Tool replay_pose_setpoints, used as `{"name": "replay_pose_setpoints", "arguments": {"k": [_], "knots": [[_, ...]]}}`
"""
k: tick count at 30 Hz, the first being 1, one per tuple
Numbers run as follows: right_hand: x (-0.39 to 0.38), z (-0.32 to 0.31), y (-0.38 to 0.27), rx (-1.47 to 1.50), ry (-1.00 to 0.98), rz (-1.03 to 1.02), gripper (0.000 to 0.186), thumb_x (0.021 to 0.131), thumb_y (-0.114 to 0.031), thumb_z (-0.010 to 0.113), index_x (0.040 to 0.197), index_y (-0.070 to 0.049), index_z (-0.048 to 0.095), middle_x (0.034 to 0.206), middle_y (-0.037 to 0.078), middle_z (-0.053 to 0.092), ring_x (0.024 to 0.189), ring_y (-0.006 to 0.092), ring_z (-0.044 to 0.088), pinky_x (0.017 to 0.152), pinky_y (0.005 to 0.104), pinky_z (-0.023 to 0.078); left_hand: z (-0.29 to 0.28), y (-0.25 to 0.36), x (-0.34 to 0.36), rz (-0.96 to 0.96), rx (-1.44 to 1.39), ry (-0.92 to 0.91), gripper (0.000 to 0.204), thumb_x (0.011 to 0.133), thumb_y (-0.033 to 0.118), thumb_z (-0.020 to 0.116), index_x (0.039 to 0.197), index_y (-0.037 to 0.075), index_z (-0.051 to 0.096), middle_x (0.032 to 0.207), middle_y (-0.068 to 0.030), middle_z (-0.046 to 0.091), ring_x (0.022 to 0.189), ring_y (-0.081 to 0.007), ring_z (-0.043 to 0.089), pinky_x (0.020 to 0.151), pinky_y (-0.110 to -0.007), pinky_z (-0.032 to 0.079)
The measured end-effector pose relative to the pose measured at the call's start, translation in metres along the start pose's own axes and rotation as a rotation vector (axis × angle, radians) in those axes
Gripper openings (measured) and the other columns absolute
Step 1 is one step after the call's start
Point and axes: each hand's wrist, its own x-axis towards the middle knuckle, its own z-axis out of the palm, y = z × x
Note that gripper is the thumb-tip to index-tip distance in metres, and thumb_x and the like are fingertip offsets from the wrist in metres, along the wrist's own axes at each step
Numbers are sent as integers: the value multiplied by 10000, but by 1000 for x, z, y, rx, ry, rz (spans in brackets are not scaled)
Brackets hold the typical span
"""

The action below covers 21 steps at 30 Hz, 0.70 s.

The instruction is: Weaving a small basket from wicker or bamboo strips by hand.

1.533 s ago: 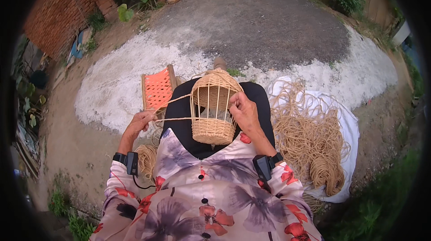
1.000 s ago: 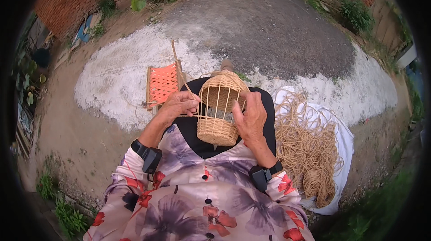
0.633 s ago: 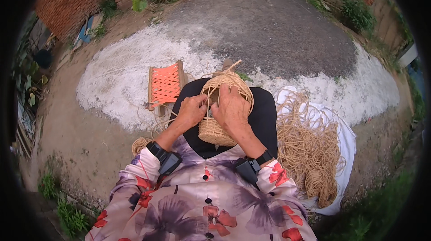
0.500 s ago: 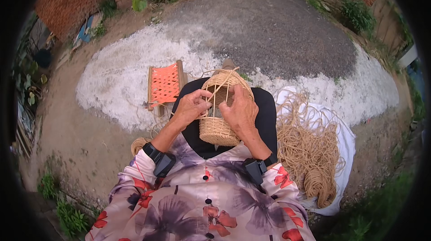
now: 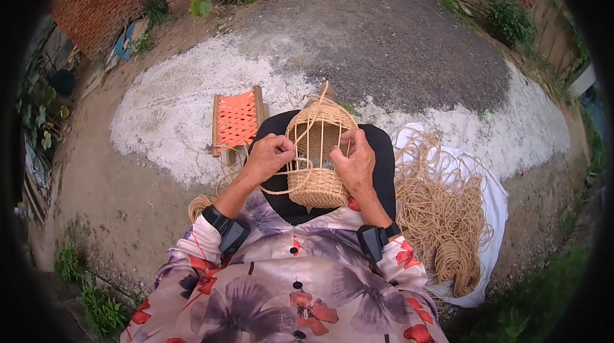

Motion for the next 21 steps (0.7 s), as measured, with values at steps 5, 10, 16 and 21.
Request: {"name": "replay_pose_setpoints", "arguments": {"k": [5, 10, 16, 21], "knots": [[1, 1, 6, 17, -15, -16, 241, 719, -86, 691, 886, -52, 522, 722, -11, 516, 543, 64, 430, 519, 249, 399, 17, 4, 9, -97, 207, 46, 111, 820, 137, 622, 894, 54, 627, 730, -167, 651, 662, -320, 653, 637, -400, 503], [4, -1, 17, 32, 2, -12, 217, 748, -94, 684, 890, -47, 526, 707, -8, 514, 537, 72, 432, 514, 254, 394, 14, 11, 12, 4, 30, 45, 118, 844, 144, 597, 914, 54, 626, 709, -169, 648, 675, -328, 661, 626, -412, 500], [2, -16, -16, -229, 122, -97, 345, 820, -295, 676, 996, -21, 563, 932, 129, 603, 772, 269, 594, 710, 384, 476, 4, 42, 16, 76, 141, -31, 254, 854, 142, 581, 1088, 81, 657, 704, -154, 651, 657, -276, 664, 646, -375, 515], [13, -12, -35, -408, -115, -38, 498, 780, -372, 680, 1112, -33, 530, 968, 161, 625, 882, 327, 631, 744, 432, 489, -8, 47, 15, -124, -211, -228, 348, 870, 69, 499, 1202, 26, 595, 764, -99, 641, 680, -167, 649, 636, -310, 532]]}}
